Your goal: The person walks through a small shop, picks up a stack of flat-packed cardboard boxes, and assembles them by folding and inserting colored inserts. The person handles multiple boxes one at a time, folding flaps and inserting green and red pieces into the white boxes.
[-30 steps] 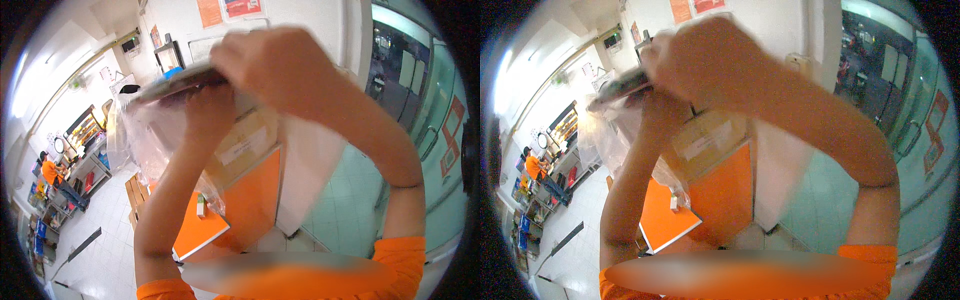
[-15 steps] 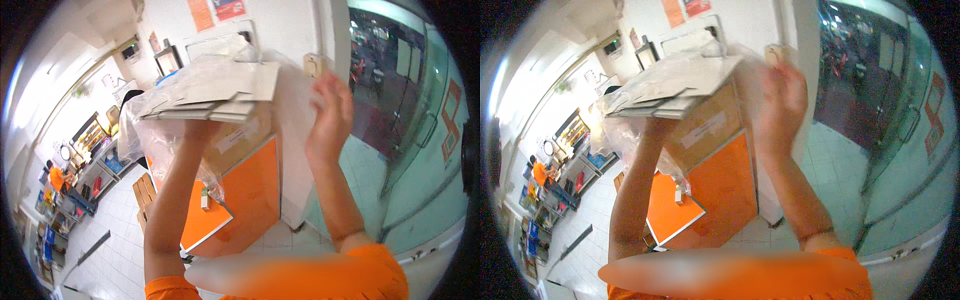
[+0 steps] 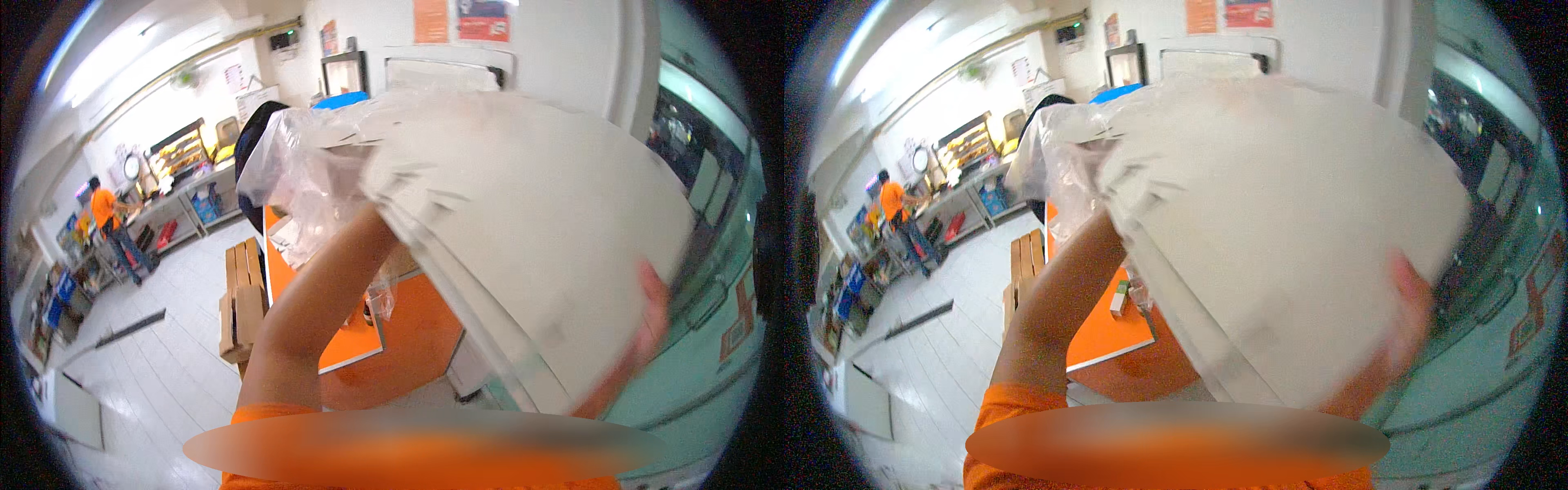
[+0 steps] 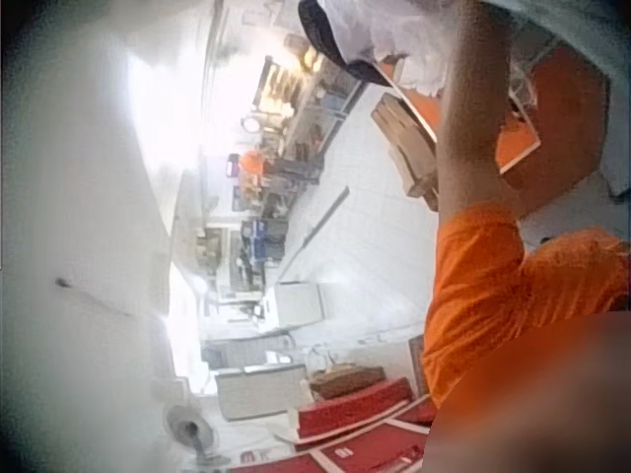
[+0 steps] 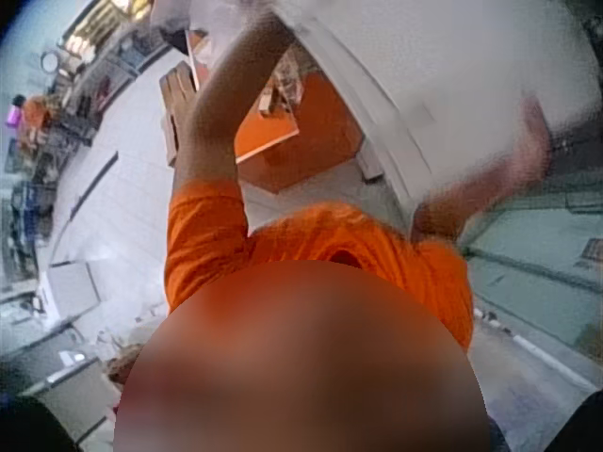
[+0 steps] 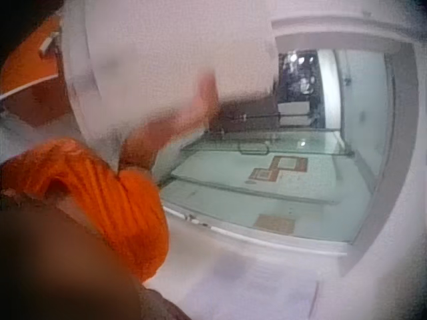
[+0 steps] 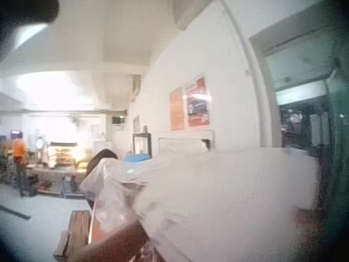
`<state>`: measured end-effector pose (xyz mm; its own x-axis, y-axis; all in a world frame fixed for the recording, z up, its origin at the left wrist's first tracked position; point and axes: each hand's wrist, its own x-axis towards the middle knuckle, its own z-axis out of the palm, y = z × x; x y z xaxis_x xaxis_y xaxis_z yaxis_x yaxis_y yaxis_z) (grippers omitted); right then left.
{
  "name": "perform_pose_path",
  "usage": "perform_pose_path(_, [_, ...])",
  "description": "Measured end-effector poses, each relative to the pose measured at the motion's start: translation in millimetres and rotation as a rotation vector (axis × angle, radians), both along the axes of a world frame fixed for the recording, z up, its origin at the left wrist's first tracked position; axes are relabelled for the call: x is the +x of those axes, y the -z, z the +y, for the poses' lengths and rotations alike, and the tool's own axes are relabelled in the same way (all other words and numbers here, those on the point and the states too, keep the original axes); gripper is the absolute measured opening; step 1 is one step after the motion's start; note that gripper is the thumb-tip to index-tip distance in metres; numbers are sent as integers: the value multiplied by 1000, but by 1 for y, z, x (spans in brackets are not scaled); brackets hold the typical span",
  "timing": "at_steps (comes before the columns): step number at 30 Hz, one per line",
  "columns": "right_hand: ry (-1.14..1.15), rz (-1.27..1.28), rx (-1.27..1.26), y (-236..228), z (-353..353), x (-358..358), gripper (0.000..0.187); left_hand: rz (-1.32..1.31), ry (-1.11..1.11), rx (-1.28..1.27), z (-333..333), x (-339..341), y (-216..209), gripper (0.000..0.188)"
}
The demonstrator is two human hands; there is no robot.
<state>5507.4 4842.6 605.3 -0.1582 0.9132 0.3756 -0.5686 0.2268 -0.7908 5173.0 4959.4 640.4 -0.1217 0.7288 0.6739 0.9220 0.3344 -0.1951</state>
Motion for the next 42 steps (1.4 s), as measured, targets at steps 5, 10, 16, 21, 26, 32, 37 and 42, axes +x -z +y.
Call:
perform_pose_path(5, [78, 75, -409, 18, -33, 154, 87, 37, 15, -22, 14, 12, -3, 60])
perform_pose_path(10, [439, -110, -310, 99, 14, 210, 78, -612, 1035, 77, -84, 36, 104, 60])
perform_pose_path(16, [254, -293, -109, 178, 25, 136, 69, -2731, 832, 64, -235, 17, 235, 82])
perform_pose_path(21, [-539, -414, -133, 153, -11, 0, 68, -2489, 570, 198, -342, -37, 336, 79])
perform_pose_path(26, [-983, -731, 66, 135, -77, -157, 73, -2583, 544, 688, -491, -97, 379, 74])
perform_pose_path(32, [-1055, -926, 299, 166, -180, -360, 75, -2104, 176, 702, -657, -144, 411, 71])
perform_pose_path(37, [-1101, -936, 35, 221, -245, -480, 66, -2118, 281, 1128, -744, -188, 413, 72])
perform_pose_path(42, [-1359, -826, -302, 257, -274, -558, 60, -2329, 223, 1304, -821, -273, 467, 74])
